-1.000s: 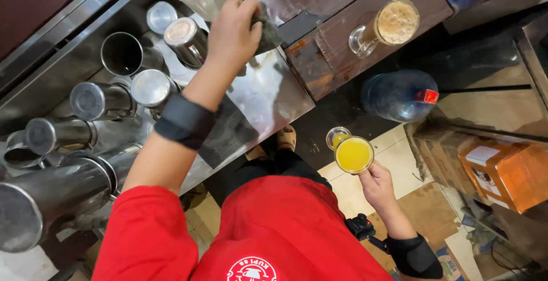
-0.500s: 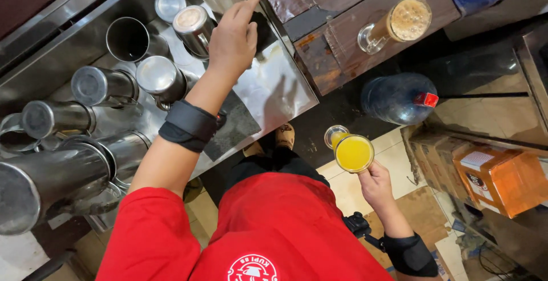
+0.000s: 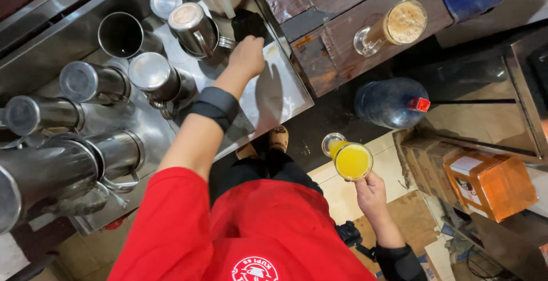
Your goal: Prepare and serve coffee and orange juice in a cafe.
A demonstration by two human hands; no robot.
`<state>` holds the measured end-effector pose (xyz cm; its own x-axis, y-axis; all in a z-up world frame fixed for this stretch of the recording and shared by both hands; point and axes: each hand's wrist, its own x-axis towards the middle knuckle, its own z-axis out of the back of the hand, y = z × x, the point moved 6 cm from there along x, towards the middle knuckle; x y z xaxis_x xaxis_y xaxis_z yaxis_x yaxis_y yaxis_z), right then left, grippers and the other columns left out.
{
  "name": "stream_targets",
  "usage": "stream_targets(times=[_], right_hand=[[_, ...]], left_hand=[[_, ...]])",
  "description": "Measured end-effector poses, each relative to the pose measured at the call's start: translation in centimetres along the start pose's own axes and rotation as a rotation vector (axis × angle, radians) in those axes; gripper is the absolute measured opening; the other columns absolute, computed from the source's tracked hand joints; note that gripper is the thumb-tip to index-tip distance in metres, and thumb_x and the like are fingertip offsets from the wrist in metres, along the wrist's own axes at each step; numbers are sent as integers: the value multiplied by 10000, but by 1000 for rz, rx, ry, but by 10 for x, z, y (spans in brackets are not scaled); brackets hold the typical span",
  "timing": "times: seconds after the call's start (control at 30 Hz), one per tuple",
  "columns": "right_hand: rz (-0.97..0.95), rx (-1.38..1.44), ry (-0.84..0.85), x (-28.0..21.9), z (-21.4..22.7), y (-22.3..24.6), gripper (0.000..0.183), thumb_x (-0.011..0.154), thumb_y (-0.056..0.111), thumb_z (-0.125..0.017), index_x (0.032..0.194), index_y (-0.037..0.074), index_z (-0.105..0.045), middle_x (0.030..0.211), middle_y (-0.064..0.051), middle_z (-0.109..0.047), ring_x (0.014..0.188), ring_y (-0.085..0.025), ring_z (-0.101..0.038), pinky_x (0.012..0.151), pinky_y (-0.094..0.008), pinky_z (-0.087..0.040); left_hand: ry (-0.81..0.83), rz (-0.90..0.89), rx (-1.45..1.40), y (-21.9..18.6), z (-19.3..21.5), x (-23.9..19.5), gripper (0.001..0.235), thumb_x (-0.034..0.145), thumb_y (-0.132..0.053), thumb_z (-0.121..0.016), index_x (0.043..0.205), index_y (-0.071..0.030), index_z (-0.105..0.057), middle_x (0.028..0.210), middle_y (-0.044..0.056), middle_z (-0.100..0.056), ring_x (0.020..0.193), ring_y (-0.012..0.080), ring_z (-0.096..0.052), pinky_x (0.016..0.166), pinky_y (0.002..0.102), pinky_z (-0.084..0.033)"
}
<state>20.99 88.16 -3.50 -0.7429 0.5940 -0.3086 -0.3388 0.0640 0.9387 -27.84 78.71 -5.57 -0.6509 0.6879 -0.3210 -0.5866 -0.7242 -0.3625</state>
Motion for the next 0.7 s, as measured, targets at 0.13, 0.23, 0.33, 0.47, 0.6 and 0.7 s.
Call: stream_targets(times=[0.13,0.23,0.33,0.47,0.6,0.7], right_hand=[[-15,-18,-36,-7,4,-12,195,1038,112,-582,1044,-35,-709,946,-48,-745,894,-114,-680,821,-269,-542],[-28,-6,-84,-10,9,-15,195,1036,110,-590,1082,-43,-703,977,-47,-739,918,-101,-664,832,-265,-536],[-42,-25,-110,-14,16,-17,210,1033,105,-598,1137,-51,-691,1010,-45,-727,948,-88,-641,840,-259,-525],[-37,12,-120,-19,21,-13,219,1041,94,-585,1162,-55,-689,1058,-41,-724,983,-95,-639,865,-257,-519],[11,4,-122,-15,26,-11,223,1031,82,-577,1167,-55,-687,1082,-41,-727,1001,-103,-651,883,-258,-521],[7,47,-122,-15,26,-12,215,1038,78,-574,1161,-54,-689,1084,-40,-724,1003,-100,-647,884,-255,-516]], left_hand=[[-152,18,-17,19,-67,41,508,843,-70,-625,1340,14,-559,1464,292,-472,1277,443,-521,1005,490,-468],[-121,124,47,29,-95,61,619,880,-84,-626,1458,49,-449,1583,295,-356,1434,447,-391,1107,471,-423],[-47,198,122,31,-106,61,691,867,-112,-648,1490,62,-405,1582,258,-353,1471,448,-324,1159,490,-361],[124,183,139,15,-101,53,757,862,-96,-629,1556,-21,-337,1641,118,-302,1511,450,-225,1173,488,-328],[165,163,110,19,-115,60,717,920,-120,-572,1588,-117,-311,1689,57,-244,1536,443,-180,1209,480,-294],[183,170,76,14,-105,56,747,927,-117,-550,1614,-113,-257,1696,47,-225,1535,444,-187,1214,459,-292]])
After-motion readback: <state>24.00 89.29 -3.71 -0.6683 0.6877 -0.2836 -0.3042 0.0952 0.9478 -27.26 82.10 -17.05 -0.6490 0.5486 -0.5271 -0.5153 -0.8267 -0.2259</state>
